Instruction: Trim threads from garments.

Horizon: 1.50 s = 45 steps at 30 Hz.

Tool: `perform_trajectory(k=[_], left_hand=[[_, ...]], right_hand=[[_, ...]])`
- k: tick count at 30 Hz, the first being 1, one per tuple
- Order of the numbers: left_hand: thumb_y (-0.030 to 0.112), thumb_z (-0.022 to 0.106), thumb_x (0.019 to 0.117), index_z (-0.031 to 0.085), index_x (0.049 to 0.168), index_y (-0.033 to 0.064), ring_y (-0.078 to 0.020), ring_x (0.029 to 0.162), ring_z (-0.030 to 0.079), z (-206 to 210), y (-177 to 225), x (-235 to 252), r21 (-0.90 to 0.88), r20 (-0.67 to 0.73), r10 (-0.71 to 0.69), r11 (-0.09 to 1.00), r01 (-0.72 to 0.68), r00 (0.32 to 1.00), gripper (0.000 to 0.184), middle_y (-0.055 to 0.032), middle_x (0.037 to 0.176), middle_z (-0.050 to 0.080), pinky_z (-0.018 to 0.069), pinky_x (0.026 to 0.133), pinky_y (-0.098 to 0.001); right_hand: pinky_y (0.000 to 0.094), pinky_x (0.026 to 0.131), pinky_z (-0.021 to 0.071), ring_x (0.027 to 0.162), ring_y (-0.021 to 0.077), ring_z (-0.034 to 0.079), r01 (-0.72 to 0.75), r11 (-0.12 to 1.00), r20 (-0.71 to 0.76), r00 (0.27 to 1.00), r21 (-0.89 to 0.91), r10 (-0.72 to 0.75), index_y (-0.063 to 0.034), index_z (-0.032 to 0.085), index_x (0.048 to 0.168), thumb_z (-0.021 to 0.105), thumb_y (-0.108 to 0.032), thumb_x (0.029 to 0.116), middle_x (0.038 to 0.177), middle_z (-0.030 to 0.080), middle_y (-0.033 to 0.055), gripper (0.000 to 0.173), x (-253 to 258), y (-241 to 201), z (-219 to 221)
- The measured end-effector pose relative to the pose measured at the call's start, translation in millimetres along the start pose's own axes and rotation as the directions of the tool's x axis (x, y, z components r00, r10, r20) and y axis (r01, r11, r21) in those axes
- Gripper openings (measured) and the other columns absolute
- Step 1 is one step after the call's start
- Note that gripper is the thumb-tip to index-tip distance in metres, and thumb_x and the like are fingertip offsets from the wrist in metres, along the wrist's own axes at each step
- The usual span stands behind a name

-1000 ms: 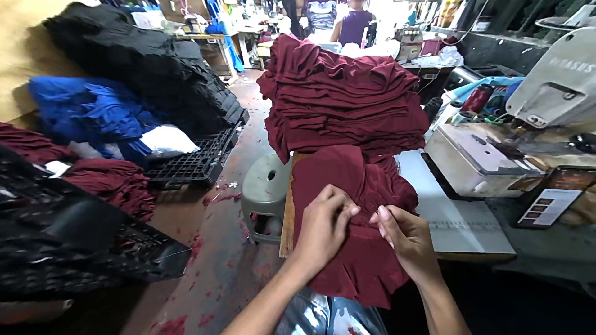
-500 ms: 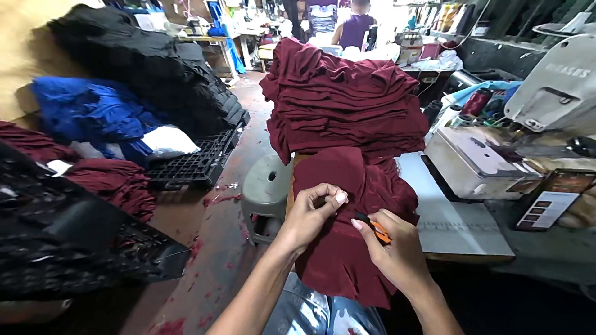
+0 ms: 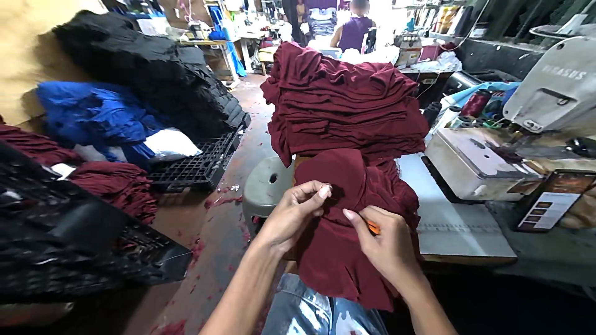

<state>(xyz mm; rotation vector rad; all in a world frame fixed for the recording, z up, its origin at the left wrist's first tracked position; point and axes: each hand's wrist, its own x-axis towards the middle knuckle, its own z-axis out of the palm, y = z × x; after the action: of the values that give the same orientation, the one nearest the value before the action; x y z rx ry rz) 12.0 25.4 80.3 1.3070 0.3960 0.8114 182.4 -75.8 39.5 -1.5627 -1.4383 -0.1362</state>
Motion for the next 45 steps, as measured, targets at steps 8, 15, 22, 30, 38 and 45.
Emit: perform_trajectory(k=[8,15,22,30,38,45], left_hand=[[0.045,0.063,0.0992,0.074,0.088,0.02,0.0004,0.089,0.067,-67,69,-62,0.383,0.535,0.149,0.834,-0.396,0.832,0.03,0.012,0.095,0.072,0.0567,0.076,-0.0165],[0.037,0.076,0.0884,0.075,0.101,0.0176,-0.0109,0.106,0.06,9,-21,-27,0.76,0.323,0.225,0.517,-0.394,0.919,0.023,0.0019,0.112,0.063,0.054,0.09,-0.0326],[0.029,0.064,0.0996,0.065,0.118,-0.0032,-0.0203,0.101,0.063,-113,49,-89,0.911,-0.342,0.68,0.409,0.052,0.649,0.037,-0.02,0.122,0.061,0.0538,0.085,-0.0366],[0.025,0.064,0.0985,0.07,0.108,0.0113,-0.0045,0.081,0.067,0,0,-61,0.755,-0.123,0.505,0.606,-0.249,0.854,0.018,0.0043,0.099,0.07,0.0594,0.07,-0.024],[0.026,0.068,0.0963,0.07,0.1,0.0023,0.0017,0.079,0.063,75,-32,-47,0.37,-0.094,0.365,0.877,-0.308,0.926,0.024,0.0016,0.091,0.067,0.0551,0.07,-0.0152],[0.018,0.073,0.0841,0.068,0.11,0.0156,0.0004,0.083,0.066,22,-6,-49,0.773,-0.104,0.688,0.51,-0.377,0.718,0.026,0.0086,0.095,0.068,0.0586,0.074,-0.0195]], right_hand=[[0.0105,0.045,0.0367,0.049,-0.0067,0.044,-0.281,0.635,0.125,0.952,0.719,0.28,-0.0281,0.072,0.089,0.044,-0.059,0.103,0.066,0.059,-0.0146,0.044,-11,35,-75],[0.0101,0.044,0.0349,0.048,-0.0065,0.041,-0.234,0.654,0.096,0.966,0.719,0.241,-0.0221,0.069,0.09,0.048,-0.057,0.1025,0.063,0.052,-0.0135,0.043,-19,19,-57],[0.008,0.053,0.0438,0.058,-0.009,0.051,-0.233,0.924,-0.089,0.959,0.304,0.271,-0.0113,0.067,0.096,0.072,-0.026,0.0908,0.072,0.06,-0.0141,0.017,-44,43,-78],[0.0239,0.062,0.0538,0.072,0.0053,0.06,-0.121,0.992,-0.029,0.992,-0.038,0.12,-0.0086,0.073,0.089,0.067,-0.027,0.0857,0.085,0.064,0.0001,0.019,-33,42,-64],[0.0062,0.061,0.0474,0.07,-0.0107,0.055,-0.115,0.611,0.228,0.968,0.783,-0.109,-0.016,0.066,0.095,0.065,-0.026,0.1009,0.086,0.063,-0.0125,0.011,-9,-25,-70],[0.0066,0.057,0.0442,0.064,-0.0088,0.052,-0.001,0.974,-0.178,0.983,0.228,0.043,-0.0094,0.058,0.087,0.072,-0.013,0.0767,0.073,0.057,-0.0059,0.017,-13,-28,-60]])
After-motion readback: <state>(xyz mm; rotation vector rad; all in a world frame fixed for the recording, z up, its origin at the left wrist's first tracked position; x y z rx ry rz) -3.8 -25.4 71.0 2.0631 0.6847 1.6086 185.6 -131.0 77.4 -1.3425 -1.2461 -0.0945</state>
